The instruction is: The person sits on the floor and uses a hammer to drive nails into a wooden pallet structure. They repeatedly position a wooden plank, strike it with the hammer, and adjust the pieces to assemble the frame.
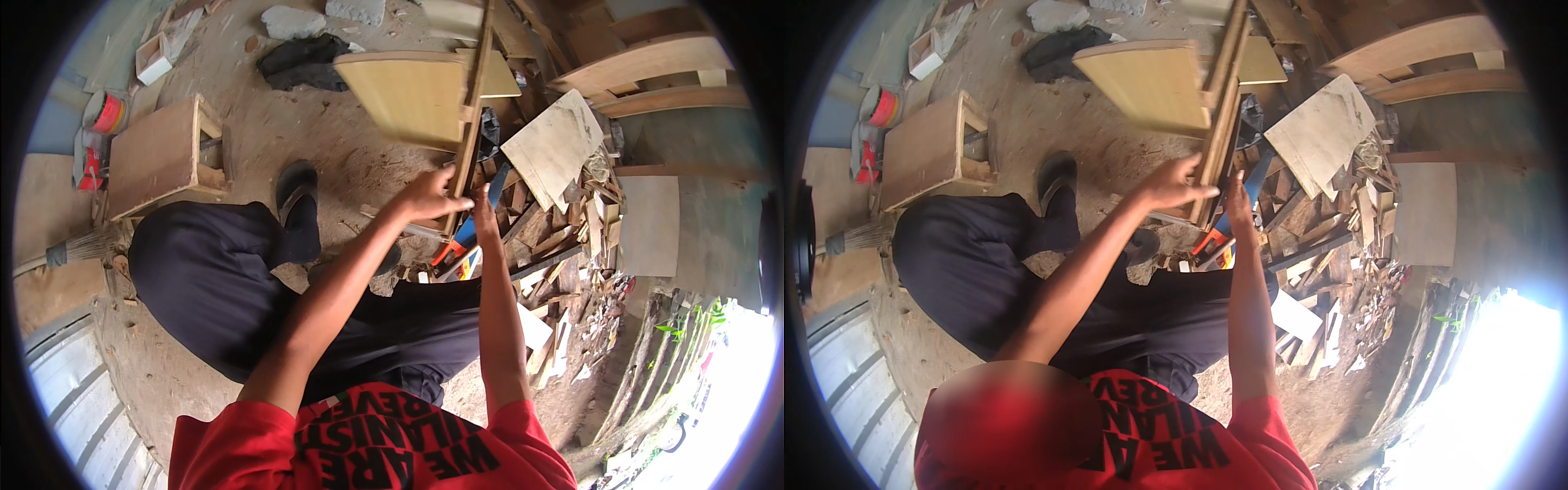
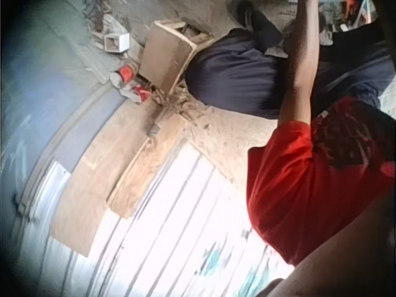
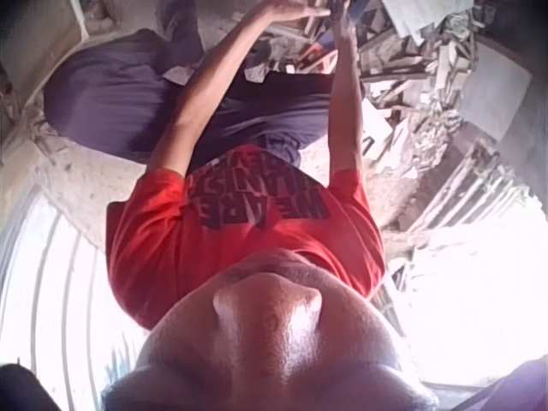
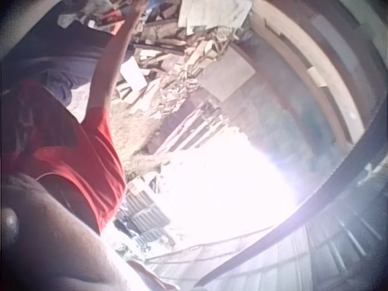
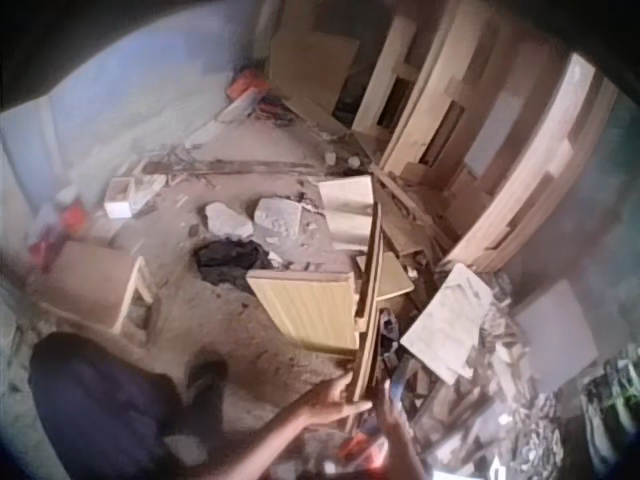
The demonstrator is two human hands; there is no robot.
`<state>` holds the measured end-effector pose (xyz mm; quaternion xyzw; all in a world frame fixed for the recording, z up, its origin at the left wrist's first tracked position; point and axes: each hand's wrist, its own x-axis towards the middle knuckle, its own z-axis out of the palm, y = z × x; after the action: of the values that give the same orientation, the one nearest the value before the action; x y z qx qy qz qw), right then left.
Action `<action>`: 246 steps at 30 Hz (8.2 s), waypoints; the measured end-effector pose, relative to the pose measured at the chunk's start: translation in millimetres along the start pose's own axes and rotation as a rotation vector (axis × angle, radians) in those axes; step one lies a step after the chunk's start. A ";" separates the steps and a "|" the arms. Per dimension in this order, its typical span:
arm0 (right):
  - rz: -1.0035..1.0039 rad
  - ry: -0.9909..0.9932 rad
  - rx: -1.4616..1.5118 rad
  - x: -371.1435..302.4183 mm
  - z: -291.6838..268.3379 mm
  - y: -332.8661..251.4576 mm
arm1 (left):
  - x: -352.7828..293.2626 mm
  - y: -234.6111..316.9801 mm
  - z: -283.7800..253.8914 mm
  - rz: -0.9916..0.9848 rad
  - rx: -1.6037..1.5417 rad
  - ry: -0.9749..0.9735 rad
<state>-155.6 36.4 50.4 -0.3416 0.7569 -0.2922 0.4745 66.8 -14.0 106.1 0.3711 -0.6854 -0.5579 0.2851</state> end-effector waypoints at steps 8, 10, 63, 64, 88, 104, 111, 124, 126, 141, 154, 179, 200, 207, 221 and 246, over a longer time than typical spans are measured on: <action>0.099 -0.031 0.332 -19.6 5.2 -14.3 | -5.3 42.3 49.8 -0.180 0.141 -0.130; -0.024 0.131 0.381 -25.2 6.3 4.0 | -5.2 36.2 86.9 -0.028 0.317 0.144; -0.687 0.177 -0.649 -52.0 171.0 -29.7 | -52.2 -141.1 -173.9 -0.684 0.195 0.286; -0.663 0.231 -0.605 -52.7 170.8 -30.5 | -45.5 -134.5 -162.6 -0.717 0.258 0.339; -0.282 0.350 0.040 -62.2 157.3 42.1 | -31.9 -98.1 -38.8 -0.171 0.627 0.739; -0.049 0.299 0.107 -78.7 99.0 145.6 | 7.2 -99.7 40.7 -0.022 0.762 0.522; -0.124 0.160 -0.052 -82.6 107.0 133.6 | 8.5 -103.4 36.7 -0.006 0.722 0.499; -0.074 0.110 -0.104 -91.3 99.7 120.4 | 11.5 -108.5 30.1 0.020 0.766 0.509; -0.066 0.112 -0.069 -93.2 98.5 125.5 | 9.9 -106.0 33.7 0.012 0.758 0.500; 0.035 1.022 1.488 26.0 69.8 230.1 | -27.1 -94.0 33.5 -0.273 0.936 0.535; 0.017 0.791 0.518 -49.8 54.8 134.3 | -20.5 -84.1 33.5 -0.317 1.025 0.570; -0.522 0.185 -0.066 -112.5 85.8 -15.2 | -26.4 -81.2 36.0 -0.236 1.064 0.599; -0.378 0.190 -0.234 -112.6 55.8 -95.1 | -28.4 -81.2 35.4 -0.279 1.054 0.518; -1.119 0.259 0.075 -91.3 38.3 -79.6 | -21.9 -81.5 38.7 -0.278 1.042 0.502; -0.341 0.359 -0.078 -121.3 44.3 54.0 | -30.7 -74.6 38.5 -0.050 0.866 0.506; -0.115 0.478 0.063 -108.8 55.6 93.9 | -35.7 -35.9 -30.0 -0.194 -0.462 0.396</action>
<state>-92.7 172.2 13.7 -0.2903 0.8174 -0.4148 0.2749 117.8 -4.7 78.3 0.4614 -0.4331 -0.6402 0.4354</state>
